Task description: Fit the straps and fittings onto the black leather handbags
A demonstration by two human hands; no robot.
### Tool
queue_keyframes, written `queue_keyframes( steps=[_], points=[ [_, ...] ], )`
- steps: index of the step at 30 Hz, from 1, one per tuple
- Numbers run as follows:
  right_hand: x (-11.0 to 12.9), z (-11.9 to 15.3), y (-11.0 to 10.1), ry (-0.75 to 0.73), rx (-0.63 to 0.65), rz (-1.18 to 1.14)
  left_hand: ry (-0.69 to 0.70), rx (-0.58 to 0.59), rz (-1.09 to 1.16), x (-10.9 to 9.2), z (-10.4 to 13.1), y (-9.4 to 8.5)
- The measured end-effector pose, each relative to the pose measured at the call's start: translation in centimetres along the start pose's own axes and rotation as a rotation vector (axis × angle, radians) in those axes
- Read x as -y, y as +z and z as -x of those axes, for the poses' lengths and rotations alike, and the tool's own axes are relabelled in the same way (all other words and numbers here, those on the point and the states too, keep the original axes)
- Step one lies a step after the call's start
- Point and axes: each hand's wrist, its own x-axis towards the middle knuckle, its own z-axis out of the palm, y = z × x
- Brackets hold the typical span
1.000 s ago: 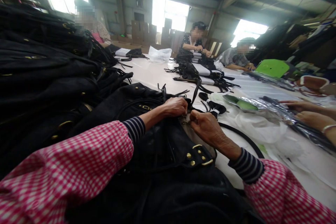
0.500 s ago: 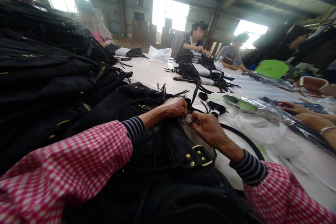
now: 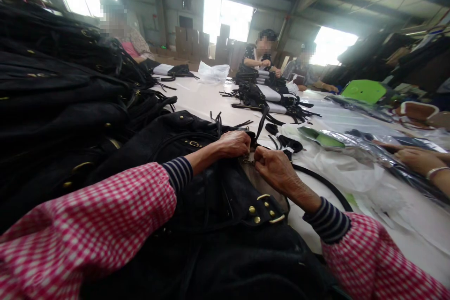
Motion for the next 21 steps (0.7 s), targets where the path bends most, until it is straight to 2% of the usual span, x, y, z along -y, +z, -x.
queue_keyframes(
  steps=[15,21],
  points=[
    [0.2,-0.7,-0.3,0.072,0.029,0.045,0.034,-0.015,0.007,0.3,-0.2,0.3],
    [-0.2,-1.2,0.2,0.025,0.036,0.043,0.055,-0.006,-0.025,0.5,-0.3,0.4]
  ],
)
